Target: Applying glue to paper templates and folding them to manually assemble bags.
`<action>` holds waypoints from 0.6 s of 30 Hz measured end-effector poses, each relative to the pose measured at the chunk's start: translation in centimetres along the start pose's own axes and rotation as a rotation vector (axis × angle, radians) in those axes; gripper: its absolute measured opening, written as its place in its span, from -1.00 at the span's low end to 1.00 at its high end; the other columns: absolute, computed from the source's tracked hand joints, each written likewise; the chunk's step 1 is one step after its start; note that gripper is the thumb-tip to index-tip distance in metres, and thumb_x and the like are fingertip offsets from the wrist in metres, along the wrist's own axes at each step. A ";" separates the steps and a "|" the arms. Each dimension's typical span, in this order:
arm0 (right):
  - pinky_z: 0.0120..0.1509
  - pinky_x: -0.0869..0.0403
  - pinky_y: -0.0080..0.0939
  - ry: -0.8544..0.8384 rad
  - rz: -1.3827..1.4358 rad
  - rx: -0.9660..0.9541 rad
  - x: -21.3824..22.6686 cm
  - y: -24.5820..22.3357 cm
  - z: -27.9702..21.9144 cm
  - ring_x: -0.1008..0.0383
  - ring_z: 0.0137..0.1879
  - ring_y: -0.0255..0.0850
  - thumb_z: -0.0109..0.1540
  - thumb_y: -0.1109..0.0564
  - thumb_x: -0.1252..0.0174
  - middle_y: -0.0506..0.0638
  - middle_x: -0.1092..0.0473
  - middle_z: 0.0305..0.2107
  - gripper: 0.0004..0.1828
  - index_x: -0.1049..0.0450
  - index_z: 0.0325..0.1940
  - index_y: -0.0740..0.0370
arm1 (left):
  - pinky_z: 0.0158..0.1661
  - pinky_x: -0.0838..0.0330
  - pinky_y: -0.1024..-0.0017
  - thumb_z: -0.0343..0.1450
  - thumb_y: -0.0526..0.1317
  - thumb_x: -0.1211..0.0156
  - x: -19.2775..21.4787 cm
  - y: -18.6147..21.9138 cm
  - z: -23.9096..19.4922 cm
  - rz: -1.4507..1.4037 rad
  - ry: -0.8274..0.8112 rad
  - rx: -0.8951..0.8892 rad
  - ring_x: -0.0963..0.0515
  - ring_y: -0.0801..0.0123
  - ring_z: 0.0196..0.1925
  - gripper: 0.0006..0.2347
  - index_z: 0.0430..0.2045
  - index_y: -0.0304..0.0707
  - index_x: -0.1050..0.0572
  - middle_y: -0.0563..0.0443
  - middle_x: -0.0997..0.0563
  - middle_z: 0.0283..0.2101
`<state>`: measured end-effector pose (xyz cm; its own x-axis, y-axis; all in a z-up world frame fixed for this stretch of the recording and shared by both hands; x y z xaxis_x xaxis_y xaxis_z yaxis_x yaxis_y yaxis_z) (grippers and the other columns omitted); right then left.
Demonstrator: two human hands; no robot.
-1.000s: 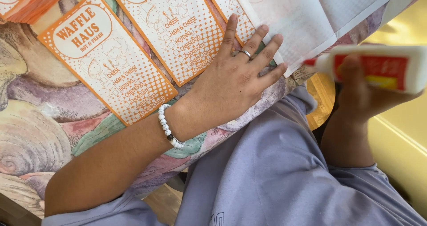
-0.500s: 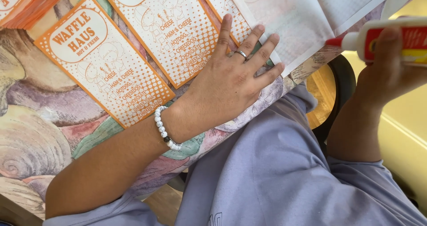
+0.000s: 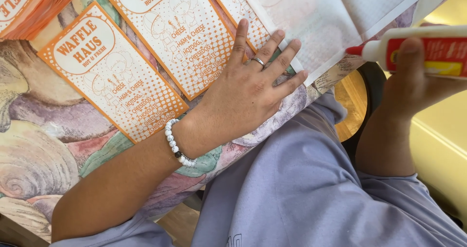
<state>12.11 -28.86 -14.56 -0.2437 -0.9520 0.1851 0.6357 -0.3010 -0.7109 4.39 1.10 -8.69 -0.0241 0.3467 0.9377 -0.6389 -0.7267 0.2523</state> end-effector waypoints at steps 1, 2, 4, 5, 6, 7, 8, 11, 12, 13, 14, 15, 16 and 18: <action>-0.07 -0.64 0.35 0.000 -0.001 -0.002 0.2 0.3 -0.1 -0.51 -0.10 0.38 0.41 0.37 -0.36 0.56 -0.42 -0.14 -0.67 -0.30 0.05 0.57 | 0.32 0.09 -0.55 0.51 -0.14 -0.15 0.0 0.0 0.0 -0.002 -0.001 0.000 -0.31 -0.24 0.45 -0.65 0.23 -0.01 -0.54 -0.30 -0.41 0.39; -0.06 -0.64 0.37 0.044 -0.005 0.002 0.5 0.7 -0.2 -0.51 -0.08 0.38 0.40 0.39 -0.37 0.55 -0.41 -0.14 -0.66 -0.30 0.05 0.56 | 0.32 0.08 -0.55 0.53 -0.15 -0.12 -0.1 -0.1 0.1 -0.017 0.007 -0.003 -0.32 -0.25 0.44 -0.67 0.22 -0.03 -0.54 -0.31 -0.41 0.38; -0.06 -0.65 0.40 0.084 -0.004 -0.001 1.0 1.2 -0.2 -0.50 -0.07 0.39 0.39 0.41 -0.39 0.53 -0.40 -0.15 -0.65 -0.30 0.05 0.55 | 0.31 0.07 -0.55 0.55 -0.16 -0.10 -0.1 0.0 -0.1 -0.033 0.010 0.001 -0.32 -0.26 0.43 -0.68 0.21 -0.06 -0.54 -0.32 -0.40 0.38; -0.17 -0.62 0.28 0.088 -0.045 -0.061 1.3 1.5 0.1 -0.54 -0.09 0.36 0.43 0.30 -0.38 0.48 -0.44 -0.11 -0.69 -0.39 0.06 0.55 | 0.32 0.08 -0.55 0.55 -0.17 -0.09 0.0 0.0 -0.1 -0.032 0.008 -0.003 -0.33 -0.28 0.43 -0.68 0.21 -0.06 -0.55 -0.33 -0.40 0.38; -0.28 -0.60 0.16 0.092 -0.087 -0.121 1.6 1.8 0.4 -0.57 -0.10 0.32 0.47 0.19 -0.38 0.43 -0.49 -0.08 -0.67 -0.47 0.07 0.56 | 0.32 0.09 -0.54 0.55 -0.17 -0.08 0.0 0.0 0.0 -0.031 0.006 -0.007 -0.33 -0.29 0.44 -0.68 0.21 -0.07 -0.55 -0.34 -0.41 0.39; -0.28 -0.60 0.16 0.095 -0.085 -0.119 1.2 1.6 0.1 -0.57 -0.10 0.32 0.47 0.19 -0.38 0.43 -0.49 -0.08 -0.67 -0.47 0.07 0.56 | 0.32 0.09 -0.54 0.55 -0.17 -0.08 0.0 0.0 0.0 -0.028 0.007 -0.010 -0.33 -0.29 0.44 -0.68 0.21 -0.07 -0.55 -0.34 -0.41 0.39; -0.15 -0.61 0.27 0.081 -0.049 -0.053 0.7 1.2 -0.1 -0.52 -0.08 0.35 0.42 0.30 -0.36 0.49 -0.44 -0.11 -0.69 -0.37 0.06 0.56 | 0.33 0.11 -0.53 0.57 -0.16 -0.06 0.0 0.1 0.0 0.009 -0.015 -0.003 -0.33 -0.26 0.45 -0.64 0.29 -0.07 -0.47 -0.31 -0.41 0.40; -0.01 -0.63 0.40 0.080 -0.026 0.012 0.7 1.0 -0.2 -0.49 -0.06 0.39 0.38 0.44 -0.36 0.54 -0.39 -0.14 -0.65 -0.28 0.04 0.57 | 0.34 0.08 -0.47 0.58 -0.16 -0.02 0.3 0.3 0.1 0.060 -0.036 0.002 -0.37 -0.19 0.45 -0.61 0.35 -0.12 -0.41 -0.27 -0.44 0.39; -0.01 -0.64 0.42 0.096 -0.032 0.017 0.8 1.1 -0.2 -0.49 -0.06 0.40 0.38 0.46 -0.38 0.54 -0.39 -0.14 -0.65 -0.29 0.04 0.58 | 0.34 0.03 -0.44 0.59 -0.18 0.01 0.5 0.3 0.1 0.081 -0.032 0.001 -0.40 -0.15 0.43 -0.63 0.33 -0.17 -0.43 -0.24 -0.46 0.37; -0.01 -0.64 0.42 0.098 -0.033 0.016 1.4 1.8 0.1 -0.49 -0.06 0.40 0.38 0.46 -0.38 0.54 -0.39 -0.14 -0.65 -0.29 0.04 0.58 | 0.34 0.03 -0.44 0.59 -0.18 0.01 0.5 0.4 0.2 0.081 -0.033 -0.001 -0.40 -0.15 0.43 -0.63 0.33 -0.17 -0.43 -0.24 -0.46 0.37; -0.13 -0.61 0.25 0.249 0.000 -0.175 2.2 2.8 0.4 -0.51 -0.17 0.18 0.31 0.25 -0.45 0.34 -0.42 -0.27 -0.66 -0.37 -0.14 0.47 | 0.35 0.03 -0.41 0.59 -0.20 0.03 0.5 0.6 0.2 0.081 -0.030 0.011 -0.43 -0.16 0.42 -0.63 0.31 -0.18 -0.45 -0.24 -0.47 0.37; -0.24 -0.58 0.07 0.402 0.029 -0.365 3.0 3.9 0.5 -0.54 -0.28 -0.04 0.23 0.04 -0.53 0.14 -0.47 -0.40 -0.60 -0.46 -0.32 0.35 | 0.36 0.02 -0.38 0.59 -0.21 0.05 0.4 0.7 0.2 0.083 -0.026 0.023 -0.45 -0.17 0.41 -0.64 0.30 -0.20 -0.47 -0.23 -0.47 0.37; -0.24 -0.58 0.07 0.405 0.030 -0.365 4.2 4.7 0.1 -0.54 -0.28 -0.04 0.23 0.04 -0.53 0.14 -0.47 -0.40 -0.60 -0.46 -0.32 0.35 | 0.36 0.02 -0.38 0.59 -0.21 0.05 0.6 0.9 0.3 0.085 -0.027 0.021 -0.45 -0.17 0.41 -0.64 0.30 -0.20 -0.47 -0.23 -0.47 0.37; -0.23 -0.65 0.13 0.529 0.130 -0.484 6.5 6.5 -0.7 -0.70 -0.22 0.17 0.19 0.20 -0.47 0.23 -0.56 -0.39 -0.80 -0.57 -0.31 0.36 | 0.35 -0.05 -0.35 0.54 -0.25 0.07 1.0 1.3 0.4 0.134 -0.119 0.015 -0.44 -0.20 0.39 -0.60 0.33 -0.19 -0.40 -0.25 -0.40 0.40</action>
<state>14.11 -37.00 -18.49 -0.5872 -0.7876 -0.1869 0.3182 -0.0122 -0.9480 3.86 0.21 -7.32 -0.0167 0.1741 0.9846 -0.6245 -0.7709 0.1257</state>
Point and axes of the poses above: each hand's wrist, its own z-axis towards the middle knuckle, its own x-axis out of the back of the hand, y = z × x, the point moved 2 cm from there along z, towards the middle knuckle
